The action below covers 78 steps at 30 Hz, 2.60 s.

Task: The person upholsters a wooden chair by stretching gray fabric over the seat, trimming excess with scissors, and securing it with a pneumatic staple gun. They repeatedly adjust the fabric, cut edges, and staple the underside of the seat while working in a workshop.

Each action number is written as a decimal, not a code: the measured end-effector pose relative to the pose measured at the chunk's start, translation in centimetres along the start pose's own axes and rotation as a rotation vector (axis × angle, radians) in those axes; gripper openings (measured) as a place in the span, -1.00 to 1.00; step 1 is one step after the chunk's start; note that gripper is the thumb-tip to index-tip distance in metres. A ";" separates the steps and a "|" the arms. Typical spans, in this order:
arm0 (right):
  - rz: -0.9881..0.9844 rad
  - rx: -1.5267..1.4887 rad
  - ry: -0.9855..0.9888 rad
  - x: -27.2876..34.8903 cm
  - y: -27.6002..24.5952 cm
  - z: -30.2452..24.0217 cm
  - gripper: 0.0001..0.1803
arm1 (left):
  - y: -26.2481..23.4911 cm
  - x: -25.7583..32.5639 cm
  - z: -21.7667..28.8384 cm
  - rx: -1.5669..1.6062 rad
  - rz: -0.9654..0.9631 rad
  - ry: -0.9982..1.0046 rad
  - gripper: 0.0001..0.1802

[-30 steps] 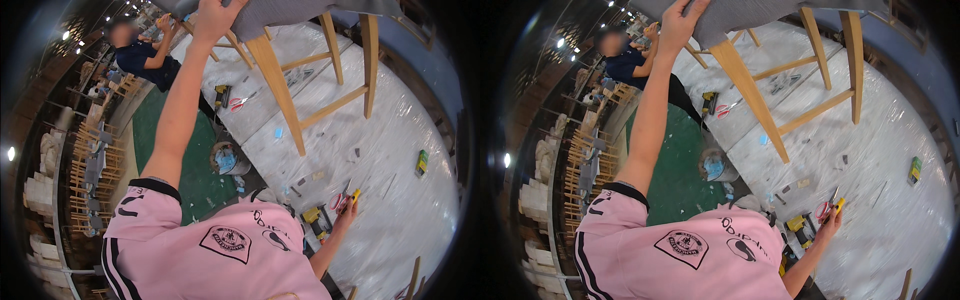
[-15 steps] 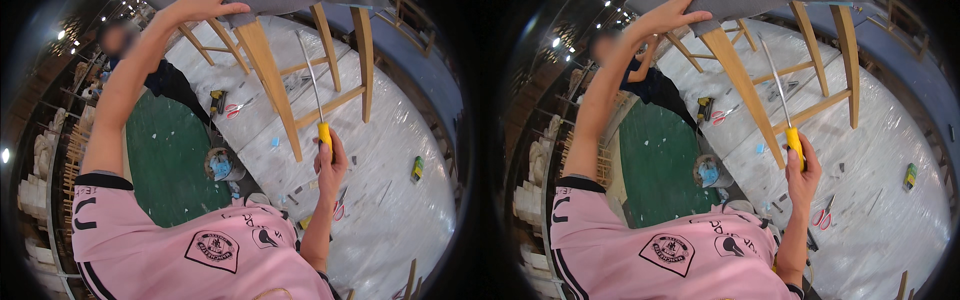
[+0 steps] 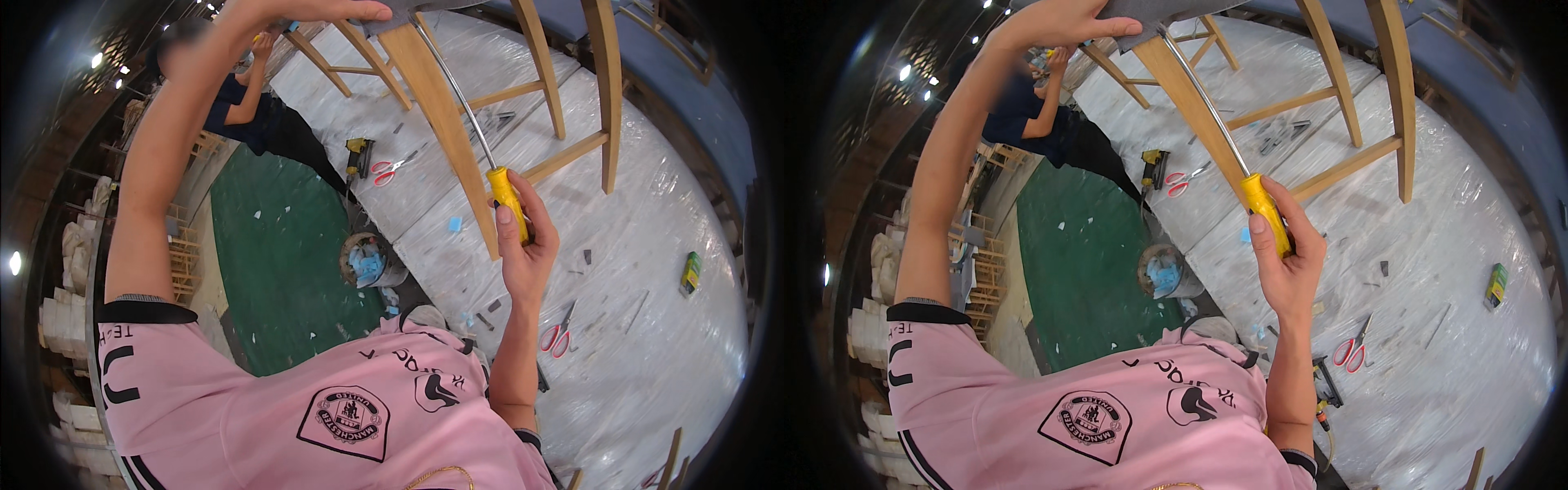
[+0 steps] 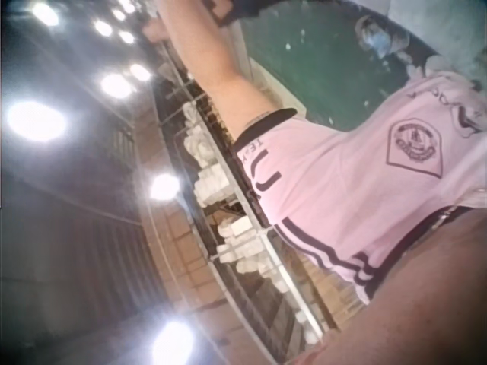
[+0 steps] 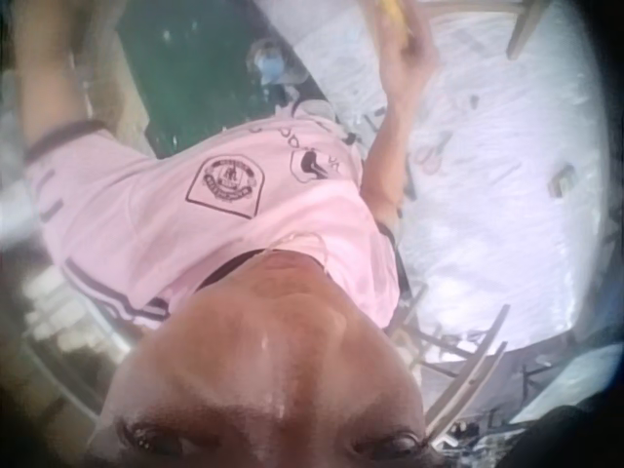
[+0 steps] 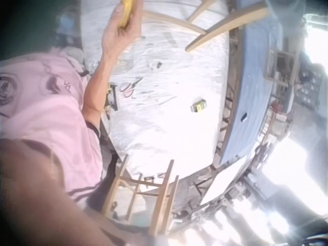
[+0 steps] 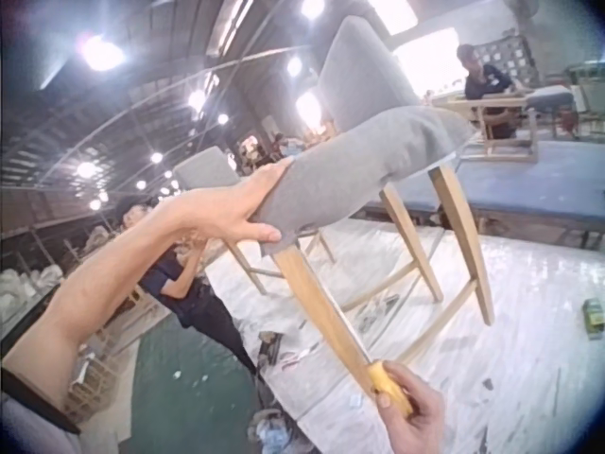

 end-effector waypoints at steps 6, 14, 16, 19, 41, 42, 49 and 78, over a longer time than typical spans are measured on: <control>-0.049 0.023 0.034 -0.4 0.4 -0.4 -0.59 | 0.1 -0.3 -0.8 -0.024 -0.024 0.019 0.36; -0.028 0.029 0.033 -0.4 1.1 -0.3 -0.60 | -0.4 -0.4 0.8 -0.012 0.036 0.124 0.43; -0.023 0.041 0.018 0.0 0.9 -0.4 -0.60 | -0.5 -0.5 1.1 0.014 0.042 0.123 0.43; -0.047 0.108 0.006 0.3 0.9 -1.0 -0.60 | 0.0 -0.3 0.2 -0.032 0.069 0.149 0.43; 0.070 -0.211 0.159 0.8 4.3 5.9 -0.63 | 0.5 1.0 0.9 0.045 0.044 0.008 0.40; 0.083 -0.179 0.131 0.5 4.2 5.9 -0.63 | 0.4 0.9 1.4 0.100 0.057 -0.007 0.34; 0.017 0.258 -0.170 0.8 0.0 1.3 -0.63 | 10.2 -0.2 -1.9 0.843 1.103 -0.178 -0.55; 0.101 0.155 -0.143 -1.1 1.2 4.9 -0.66 | 10.8 -1.5 -0.1 0.935 1.296 -0.214 -0.57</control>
Point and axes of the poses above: each hand's wrist, its own x-axis away from the middle knuckle, its own y-axis out of the palm, z = x × y, the point moved 2 cm from there along -x, towards the middle knuckle, and after that the axes turned 6 degrees about -y, right-handed, at the moved point
